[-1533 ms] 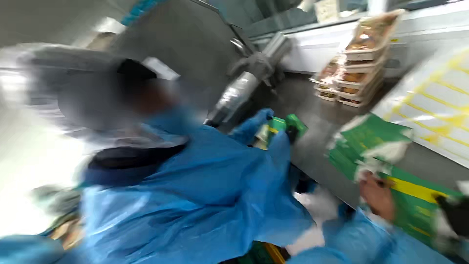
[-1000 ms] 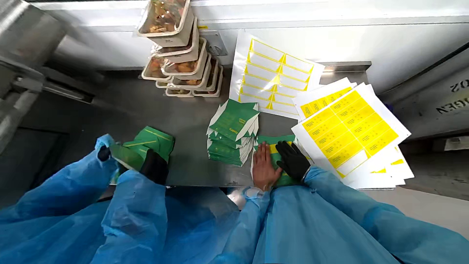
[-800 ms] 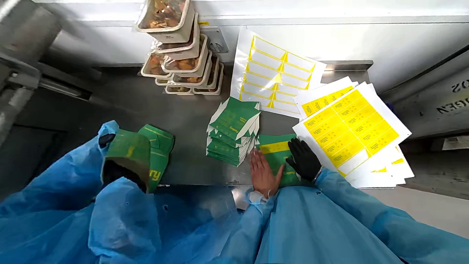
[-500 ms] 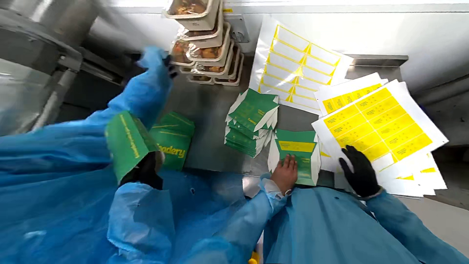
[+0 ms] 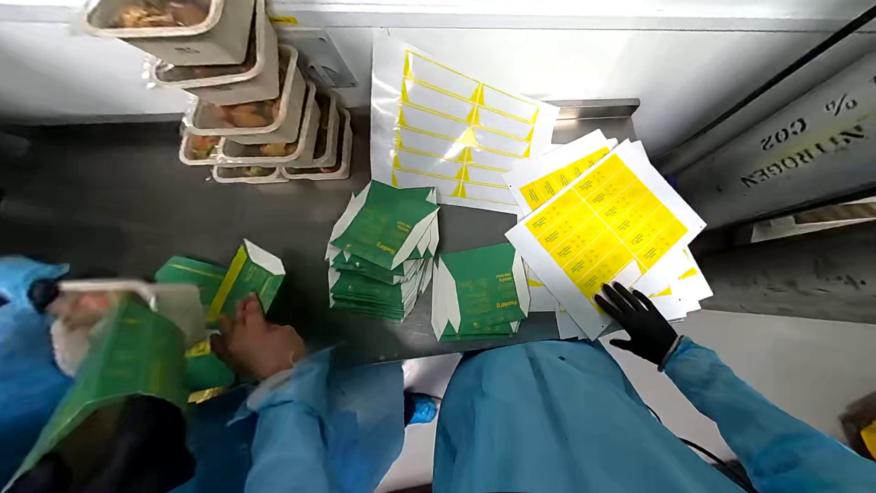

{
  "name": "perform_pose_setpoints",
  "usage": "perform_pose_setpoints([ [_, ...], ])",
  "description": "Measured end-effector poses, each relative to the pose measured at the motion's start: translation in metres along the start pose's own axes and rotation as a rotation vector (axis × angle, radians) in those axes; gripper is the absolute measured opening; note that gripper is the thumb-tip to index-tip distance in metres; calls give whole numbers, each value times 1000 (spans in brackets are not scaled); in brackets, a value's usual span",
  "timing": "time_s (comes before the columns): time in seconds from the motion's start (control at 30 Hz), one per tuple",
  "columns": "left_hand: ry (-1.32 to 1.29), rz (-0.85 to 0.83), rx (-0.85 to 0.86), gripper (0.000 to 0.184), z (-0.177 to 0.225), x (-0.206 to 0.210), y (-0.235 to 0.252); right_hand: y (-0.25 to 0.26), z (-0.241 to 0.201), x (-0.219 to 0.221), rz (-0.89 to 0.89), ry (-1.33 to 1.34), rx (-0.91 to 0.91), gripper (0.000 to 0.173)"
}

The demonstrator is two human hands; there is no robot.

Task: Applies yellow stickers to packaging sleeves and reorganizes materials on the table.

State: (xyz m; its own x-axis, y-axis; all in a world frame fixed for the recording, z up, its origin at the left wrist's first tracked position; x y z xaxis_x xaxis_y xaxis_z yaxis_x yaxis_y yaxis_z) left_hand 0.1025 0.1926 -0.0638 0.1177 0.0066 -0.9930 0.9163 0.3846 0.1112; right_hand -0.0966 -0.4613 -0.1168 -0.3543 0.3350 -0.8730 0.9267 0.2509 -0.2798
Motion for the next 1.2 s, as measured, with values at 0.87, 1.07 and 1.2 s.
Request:
perform_pose_setpoints([
  [0.87,-1201,-1455,-77,57,336,0,-294,-23,-31,-32,465,118,-450,30],
  [1.07,-1336,-1127,-279,37,364,13,-310,-6,-31,-31,484,439,-32,43],
  [1.2,-1479,-1087,-324,36,385,6,-315,14,-47,-42,522,490,106,65],
])
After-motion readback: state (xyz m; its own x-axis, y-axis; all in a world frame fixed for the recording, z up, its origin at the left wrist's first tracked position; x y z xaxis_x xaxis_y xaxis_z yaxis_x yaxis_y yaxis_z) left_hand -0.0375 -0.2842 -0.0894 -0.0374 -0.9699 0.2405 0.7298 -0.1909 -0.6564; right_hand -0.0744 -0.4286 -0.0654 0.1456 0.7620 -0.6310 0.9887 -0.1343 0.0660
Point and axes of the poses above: each hand's wrist, its own y-axis towards the middle knuckle, its own x-axis out of the palm, z = x × y, the point moved 4 cm from there along y, towards the middle knuckle, and after that the axes turned 12 degrees about y, right-handed, at the moved point
